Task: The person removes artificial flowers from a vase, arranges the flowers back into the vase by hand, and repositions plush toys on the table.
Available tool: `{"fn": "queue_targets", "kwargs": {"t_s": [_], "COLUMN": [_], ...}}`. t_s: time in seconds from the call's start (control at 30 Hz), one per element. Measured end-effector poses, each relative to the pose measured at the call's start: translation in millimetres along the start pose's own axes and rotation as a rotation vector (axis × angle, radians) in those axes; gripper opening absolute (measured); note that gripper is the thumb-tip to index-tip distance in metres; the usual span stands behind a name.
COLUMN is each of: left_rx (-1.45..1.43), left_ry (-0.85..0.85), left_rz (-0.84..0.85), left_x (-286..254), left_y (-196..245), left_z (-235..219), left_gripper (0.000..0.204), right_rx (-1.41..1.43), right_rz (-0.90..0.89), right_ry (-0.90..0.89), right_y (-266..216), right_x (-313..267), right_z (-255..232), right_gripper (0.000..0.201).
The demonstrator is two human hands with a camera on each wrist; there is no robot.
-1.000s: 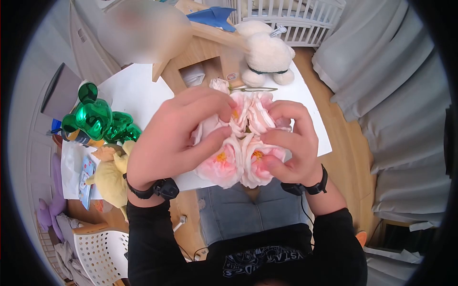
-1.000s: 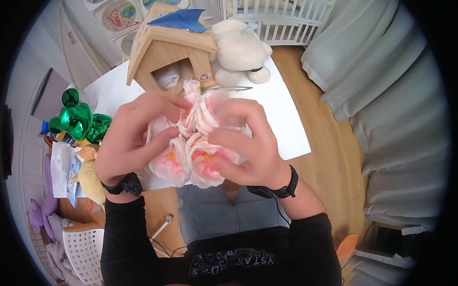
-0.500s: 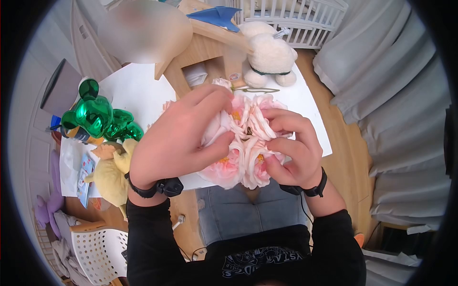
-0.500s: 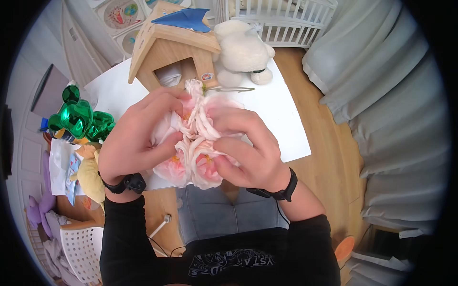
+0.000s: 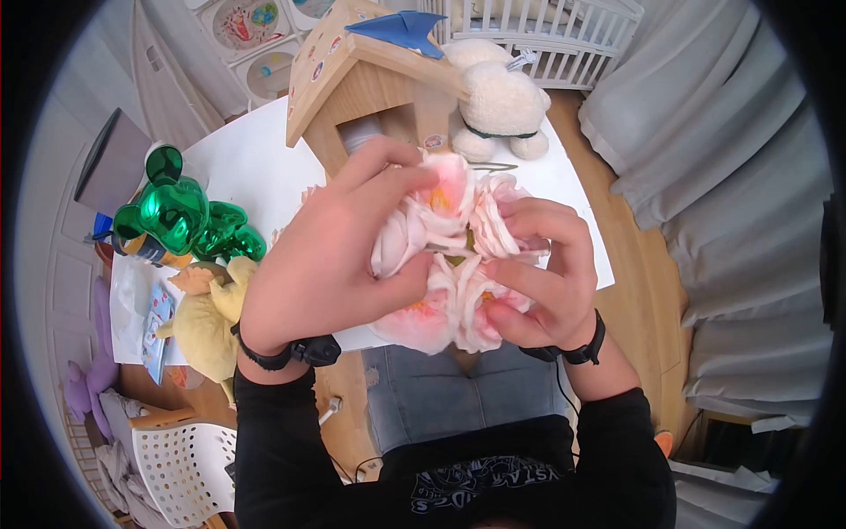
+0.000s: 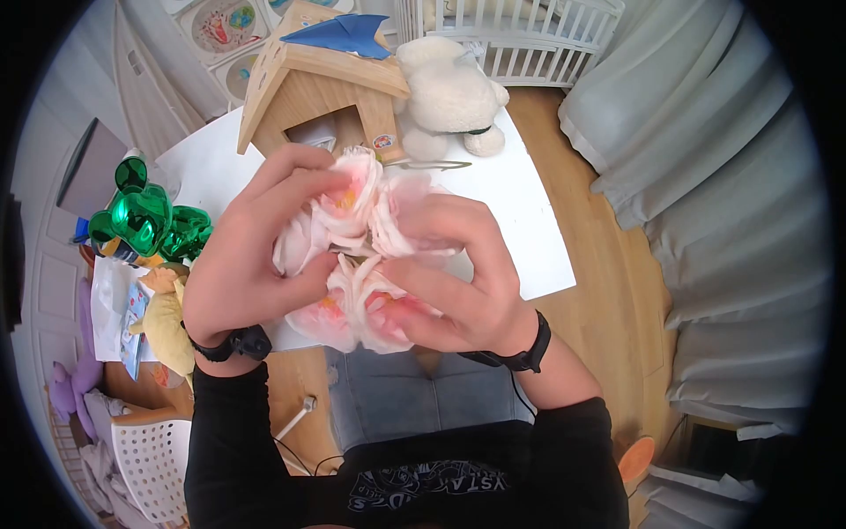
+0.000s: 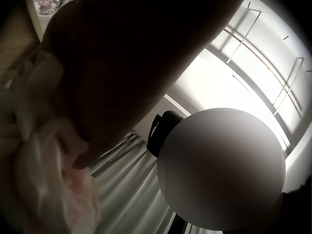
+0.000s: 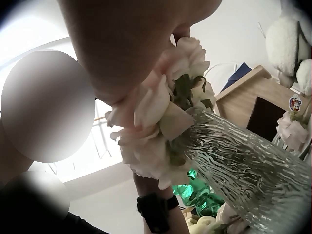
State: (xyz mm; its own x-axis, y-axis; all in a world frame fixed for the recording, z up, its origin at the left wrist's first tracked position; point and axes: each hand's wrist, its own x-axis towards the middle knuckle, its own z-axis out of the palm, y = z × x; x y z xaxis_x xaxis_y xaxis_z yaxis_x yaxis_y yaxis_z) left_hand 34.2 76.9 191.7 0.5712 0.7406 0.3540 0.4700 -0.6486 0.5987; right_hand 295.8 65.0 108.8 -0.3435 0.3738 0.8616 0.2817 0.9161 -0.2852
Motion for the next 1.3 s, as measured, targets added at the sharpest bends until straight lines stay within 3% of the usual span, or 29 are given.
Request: {"fn": "queue_targets", "kwargs": {"t_s": [0.17,0.33,0.47,0.57,0.73,0.97,1.03,1.3], "left_rx": [0.070,-0.050,-0.021,-0.043,-0.022,-0.048,-0.006,0.037], "left_ry": [0.024,-0.021,-0.064,-0.023,0.018,0.071,0.157,0.168], "left_rz": [-0.034,0.076,0.032,-0.073,0.039,0.014,0.131,0.102], "left_x": [-1.1,1.9,3.1,4.0,7.7,10.2,9.6,6.4], "left_y": [-2.5,-5.2,-10.6,-11.4,-13.4,-12.5,-12.8,-6.0], "left_z": [-1.7,-3.4,-2.1,1.7,2.1,7.0,12.7,11.3], "left_gripper": [0.072,0.061,0.052,0.046,0.036,0.027,0.025,0.026], "right_rx": [0.017,0.065,0.034,0.022,0.042,0.019,0.005,0.036], "right_rz": [0.038,0.060,0.094,0.099,0.117,0.049,0.045,0.081], "right_ry": [0.015,-0.023,-0.052,-0.053,-0.040,-0.024,-0.041,-0.035], "right_y": [2.8,0.5,-5.2,-7.1,-5.6,-4.6,-4.7,-4.1], "right_x": [-2.9,0.9,2.6,2.7,-0.6,3.0,2.7,0.0], "right_z": [7.5,5.3,2.8,3.7,6.9,8.8,8.3,12.1], "right_gripper": [0.029,0.036,0.035,0.034,0.033,0.029,0.029,0.034]}}
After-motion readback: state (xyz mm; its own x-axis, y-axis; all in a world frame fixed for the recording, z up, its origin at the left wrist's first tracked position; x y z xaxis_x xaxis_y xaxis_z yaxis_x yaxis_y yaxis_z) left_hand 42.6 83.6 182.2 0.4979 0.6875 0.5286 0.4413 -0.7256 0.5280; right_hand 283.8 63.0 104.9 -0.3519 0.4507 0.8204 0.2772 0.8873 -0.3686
